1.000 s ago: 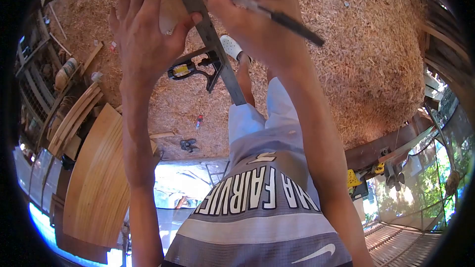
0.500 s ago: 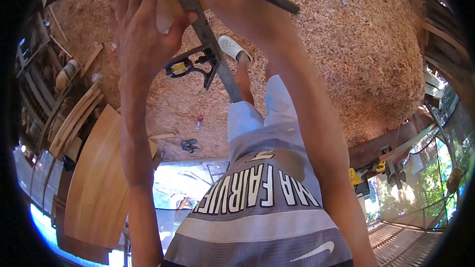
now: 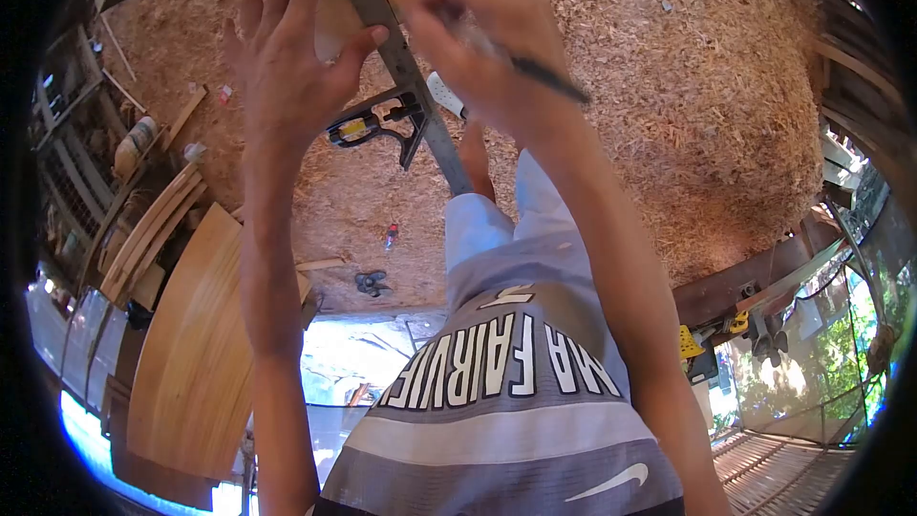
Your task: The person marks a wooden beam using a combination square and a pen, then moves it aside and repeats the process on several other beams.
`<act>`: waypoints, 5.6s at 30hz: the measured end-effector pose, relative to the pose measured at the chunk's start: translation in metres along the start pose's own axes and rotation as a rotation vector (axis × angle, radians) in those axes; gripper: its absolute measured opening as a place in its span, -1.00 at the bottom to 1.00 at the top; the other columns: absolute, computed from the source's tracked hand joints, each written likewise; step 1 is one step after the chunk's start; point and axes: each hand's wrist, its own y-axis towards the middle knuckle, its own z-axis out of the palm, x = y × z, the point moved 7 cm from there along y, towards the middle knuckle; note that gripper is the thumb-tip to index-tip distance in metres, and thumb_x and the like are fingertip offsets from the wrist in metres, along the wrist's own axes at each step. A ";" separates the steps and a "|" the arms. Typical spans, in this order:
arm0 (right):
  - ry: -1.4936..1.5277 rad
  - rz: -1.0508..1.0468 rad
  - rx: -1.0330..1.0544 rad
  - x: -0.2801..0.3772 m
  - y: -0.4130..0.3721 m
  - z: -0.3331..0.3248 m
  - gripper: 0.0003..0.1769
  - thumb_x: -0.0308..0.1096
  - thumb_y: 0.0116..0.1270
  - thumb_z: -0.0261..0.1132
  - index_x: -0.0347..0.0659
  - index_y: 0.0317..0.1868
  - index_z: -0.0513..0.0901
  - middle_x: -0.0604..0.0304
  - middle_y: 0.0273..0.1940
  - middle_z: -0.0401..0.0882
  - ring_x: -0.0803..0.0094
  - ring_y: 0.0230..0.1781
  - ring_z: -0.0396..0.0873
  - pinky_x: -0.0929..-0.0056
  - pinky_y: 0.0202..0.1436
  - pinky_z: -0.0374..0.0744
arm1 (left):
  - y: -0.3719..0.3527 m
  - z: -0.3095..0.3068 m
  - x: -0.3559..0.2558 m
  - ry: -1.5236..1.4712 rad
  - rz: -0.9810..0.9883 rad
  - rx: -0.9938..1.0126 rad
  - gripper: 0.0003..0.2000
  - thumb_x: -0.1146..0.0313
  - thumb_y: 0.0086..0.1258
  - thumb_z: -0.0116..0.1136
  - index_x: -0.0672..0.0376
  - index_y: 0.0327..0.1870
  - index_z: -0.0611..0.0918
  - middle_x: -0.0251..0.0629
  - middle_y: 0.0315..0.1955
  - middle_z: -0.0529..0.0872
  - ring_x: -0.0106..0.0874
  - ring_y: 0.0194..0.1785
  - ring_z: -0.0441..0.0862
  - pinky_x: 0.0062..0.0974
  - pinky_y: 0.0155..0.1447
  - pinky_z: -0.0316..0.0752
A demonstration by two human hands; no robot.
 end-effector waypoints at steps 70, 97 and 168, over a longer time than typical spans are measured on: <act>0.130 1.230 -0.438 -0.232 -0.126 -0.190 -0.39 0.27 0.62 0.09 -0.10 -0.33 0.64 0.23 -0.57 0.58 0.42 -0.66 0.53 0.39 -0.63 0.35 | 0.152 -0.027 0.044 -1.013 -0.360 -0.426 -0.15 0.50 0.25 0.25 0.48 0.62 0.20 0.33 0.31 0.58 0.15 0.34 0.61 -0.15 0.40 0.52; 0.161 1.110 -0.657 -0.243 -0.159 -0.064 -0.33 0.23 0.60 0.12 -0.31 -0.12 0.78 0.00 -0.45 0.71 0.14 -0.48 0.69 0.17 -0.49 0.54 | 0.332 -0.042 0.054 -0.424 -0.259 -0.459 0.03 0.36 0.09 0.65 0.42 0.55 0.20 0.16 0.40 0.37 0.01 0.47 0.36 -0.11 0.57 0.28; 0.328 0.587 -0.999 0.087 0.085 0.086 -0.67 -0.17 0.45 0.46 -0.35 -0.10 0.77 0.04 -0.33 0.78 0.29 -0.35 0.71 0.31 -0.21 0.61 | 0.203 -0.008 0.052 -1.496 -0.421 1.230 -0.69 0.35 0.71 0.09 0.29 0.33 0.52 -0.10 0.23 0.72 -0.24 0.35 0.66 -0.25 0.32 0.62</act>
